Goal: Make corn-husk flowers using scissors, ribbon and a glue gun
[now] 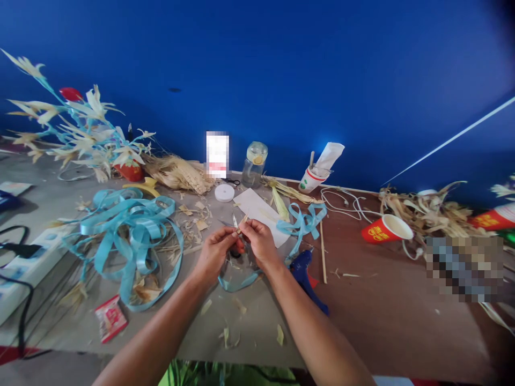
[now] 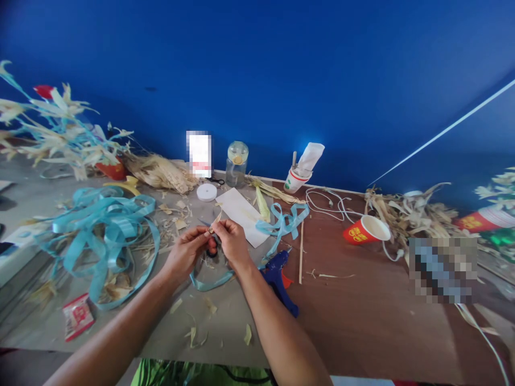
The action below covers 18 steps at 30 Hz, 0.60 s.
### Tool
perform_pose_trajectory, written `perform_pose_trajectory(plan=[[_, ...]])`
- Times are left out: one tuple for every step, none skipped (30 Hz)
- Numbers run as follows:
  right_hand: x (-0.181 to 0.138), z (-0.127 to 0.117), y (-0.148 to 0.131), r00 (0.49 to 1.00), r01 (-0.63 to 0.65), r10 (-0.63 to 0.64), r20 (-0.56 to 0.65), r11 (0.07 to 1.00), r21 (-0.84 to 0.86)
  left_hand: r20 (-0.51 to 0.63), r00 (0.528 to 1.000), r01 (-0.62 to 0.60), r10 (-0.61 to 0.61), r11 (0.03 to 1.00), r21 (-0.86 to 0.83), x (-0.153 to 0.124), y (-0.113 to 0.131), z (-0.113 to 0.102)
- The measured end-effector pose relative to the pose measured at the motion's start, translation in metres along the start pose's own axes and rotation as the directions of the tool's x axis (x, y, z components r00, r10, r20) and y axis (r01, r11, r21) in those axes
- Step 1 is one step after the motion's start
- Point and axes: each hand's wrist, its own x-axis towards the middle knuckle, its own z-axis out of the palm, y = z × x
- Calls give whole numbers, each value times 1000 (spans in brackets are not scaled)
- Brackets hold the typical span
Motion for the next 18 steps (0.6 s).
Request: perform_pose_trajectory(plan=[[0,0,1,1000,4,-4,-11,1000,6,-1,1000,8,-8,1000,1,0,0,0],[1,-1,1,1000,8,-8,-26,1000,11,-3,1000,16,-16,1000,4,0,1,0],[1,-1,2,999,11,-11,-42,1000,18,-5,1000,23,-23,1000,6,0,2,0],[2,-1,2,998,13,-12,-60,1000,25,-8,1000,27,-27,1000,8,-1,2,0],[3,-2,3,997,12,-9,-75,999,32,-11,999,30,-30,999,13,-1,3,0],[3,-2,3,996,9,-5,-89,999,40,-16,999,30,-29,999,25,-1,4,0],[4,-2,3,995,4,1,-100,999,50,-17,1000,25,-24,999,46,-1,4,-1],[4,-2,2,994,-2,9,-112,998,61,-18,1000,16,-15,997,78,-1,5,-2],[5,-2,2,993,-7,16,-120,997,74,-18,1000,2,0,993,118,-1,6,-2],[5,-1,2,992,-10,21,-127,996,86,-14,1000,-16,18,987,160,-1,8,-3],[5,-1,1,991,-11,24,-133,995,94,-14,999,-34,37,980,198,0,9,-4],[5,-1,1,990,-11,24,-138,995,98,-12,999,-47,52,972,229,0,11,-5],[5,-1,2,990,-7,20,-142,995,95,-13,998,-56,62,966,252,0,12,-6],[6,-1,2,989,2,11,-148,996,90,-16,997,-65,72,961,270,1,14,-8],[7,-2,3,987,17,-3,-161,996,85,-20,996,-75,84,955,285,1,15,-9],[8,-3,4,984,34,-19,-179,996,78,-31,994,-92,106,949,300,2,16,-11],[9,-4,6,979,51,-36,-200,996,72,-50,989,-117,140,940,322,3,17,-14],[9,-5,7,974,66,-50,-219,996,65,-75,979,-150,188,923,355,5,17,-17]])
